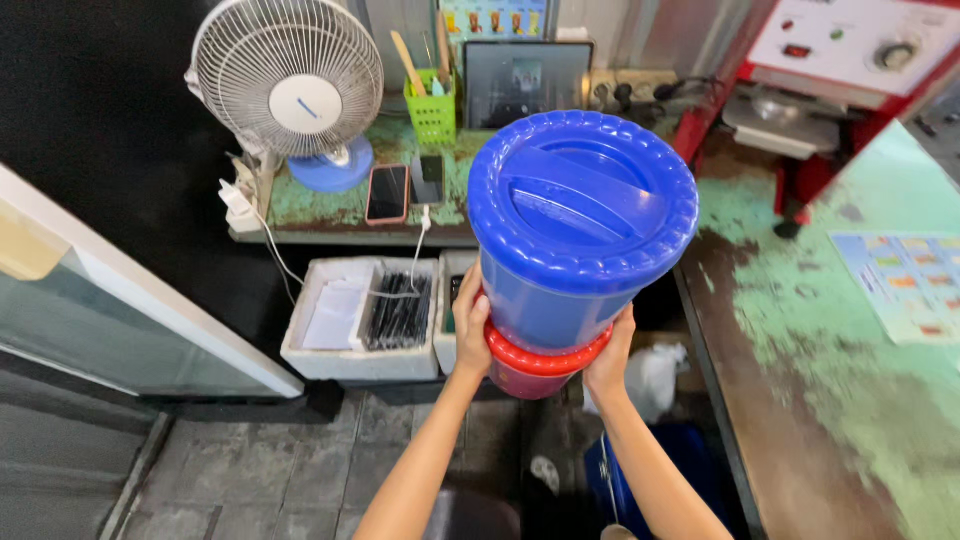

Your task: The person scoops dried leaves from a blue container into a clear plastic cup using a metal ladle. They then close the container, move it to a cooler, and stir a boiling pot on a portable stove with the ladle before covering it.

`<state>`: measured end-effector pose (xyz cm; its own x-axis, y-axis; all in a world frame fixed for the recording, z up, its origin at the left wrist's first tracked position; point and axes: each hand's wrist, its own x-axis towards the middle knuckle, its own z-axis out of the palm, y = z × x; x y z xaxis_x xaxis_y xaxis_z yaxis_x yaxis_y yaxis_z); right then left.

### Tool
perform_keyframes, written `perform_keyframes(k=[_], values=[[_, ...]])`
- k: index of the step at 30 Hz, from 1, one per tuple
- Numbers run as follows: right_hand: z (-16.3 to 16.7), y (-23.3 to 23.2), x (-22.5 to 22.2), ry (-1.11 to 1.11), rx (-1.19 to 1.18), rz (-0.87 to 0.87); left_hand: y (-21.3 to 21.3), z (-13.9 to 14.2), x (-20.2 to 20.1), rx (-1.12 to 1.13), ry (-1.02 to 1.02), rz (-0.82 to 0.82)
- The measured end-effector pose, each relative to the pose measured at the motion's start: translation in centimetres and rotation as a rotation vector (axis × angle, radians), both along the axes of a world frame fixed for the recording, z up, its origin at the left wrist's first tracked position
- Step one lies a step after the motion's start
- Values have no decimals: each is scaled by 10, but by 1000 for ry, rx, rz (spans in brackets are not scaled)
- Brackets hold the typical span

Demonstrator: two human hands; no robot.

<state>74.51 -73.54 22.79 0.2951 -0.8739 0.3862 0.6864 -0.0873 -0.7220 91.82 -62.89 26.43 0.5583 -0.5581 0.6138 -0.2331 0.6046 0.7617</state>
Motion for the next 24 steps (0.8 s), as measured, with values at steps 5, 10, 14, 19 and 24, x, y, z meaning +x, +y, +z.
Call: perform_keyframes(k=[5, 10, 14, 19, 24], values=[[65, -124, 115, 12, -85, 88, -128, 29, 110, -77, 20, 48], [82, -205, 203, 184, -296, -58, -208, 20, 193, -97, 171, 26], [74, -231, 235, 146, -250, 24, -243, 7, 224, -110, 271, 32], [62, -233, 256, 35, -167, 3, -253, 13, 240, -101, 175, -1], [91, -233, 241, 184, -145, -46, -247, 33, 238, -20, 76, 18]])
